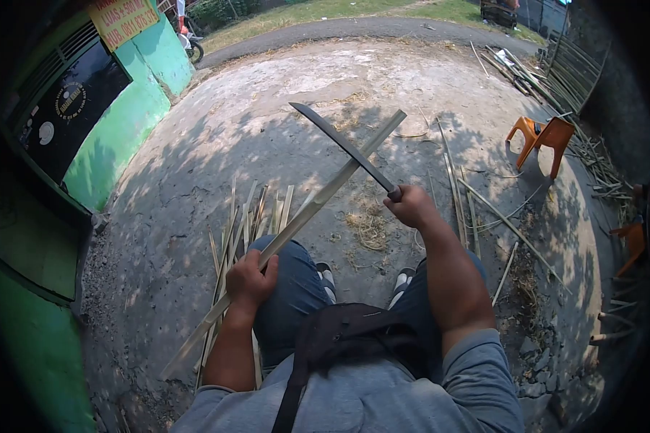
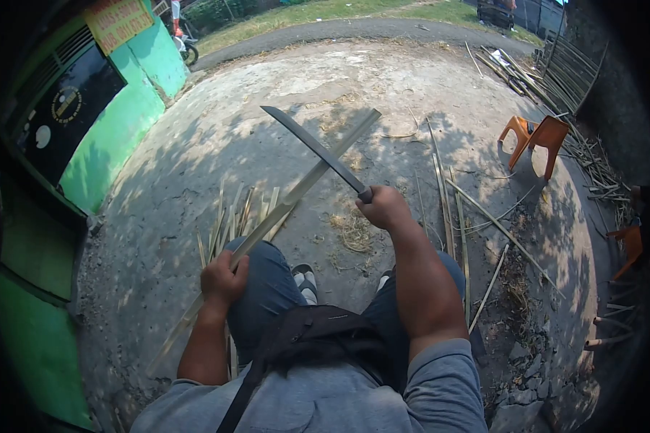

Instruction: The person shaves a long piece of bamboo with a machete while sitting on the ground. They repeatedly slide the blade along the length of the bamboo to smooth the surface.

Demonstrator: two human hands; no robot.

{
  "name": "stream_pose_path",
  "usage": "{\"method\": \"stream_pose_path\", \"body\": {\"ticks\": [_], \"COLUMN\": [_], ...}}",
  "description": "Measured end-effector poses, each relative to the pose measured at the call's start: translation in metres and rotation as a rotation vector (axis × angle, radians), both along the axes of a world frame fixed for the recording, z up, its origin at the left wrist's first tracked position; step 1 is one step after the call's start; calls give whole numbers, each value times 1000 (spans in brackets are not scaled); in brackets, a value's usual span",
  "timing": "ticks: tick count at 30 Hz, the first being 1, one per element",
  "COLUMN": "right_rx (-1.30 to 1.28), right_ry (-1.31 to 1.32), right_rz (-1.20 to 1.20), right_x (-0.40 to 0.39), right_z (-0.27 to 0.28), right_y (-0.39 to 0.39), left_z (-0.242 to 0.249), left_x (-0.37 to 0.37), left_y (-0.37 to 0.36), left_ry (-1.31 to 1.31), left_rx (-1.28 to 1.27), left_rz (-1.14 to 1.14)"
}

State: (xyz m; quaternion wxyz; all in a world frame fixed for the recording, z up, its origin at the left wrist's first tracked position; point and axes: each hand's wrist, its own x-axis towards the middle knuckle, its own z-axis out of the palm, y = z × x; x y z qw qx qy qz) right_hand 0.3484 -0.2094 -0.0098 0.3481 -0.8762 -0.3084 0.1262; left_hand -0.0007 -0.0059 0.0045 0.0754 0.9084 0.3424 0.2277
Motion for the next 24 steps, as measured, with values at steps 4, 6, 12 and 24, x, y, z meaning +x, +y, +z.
{"method": "stream_pose_path", "body": {"ticks": [4, 6, 12, 24], "right_rx": [-47, -100, -287, -71], "right_ry": [-61, -106, -286, 68], "right_rz": [57, 123, 499, 85], "right_x": [-8, -19, -60, -6], "right_z": [5, 11, 15, -2], "right_y": [-1, 3, 28, 10], "left_z": [3, -3, -2, -8], "left_x": [3, 4, 6, 3], "left_y": [-3, -2, -2, 1], "left_ry": [20, -12, 28, -41], "left_rx": [1, 38, 31, 39], "left_rz": [7, -12, 9, -16]}}
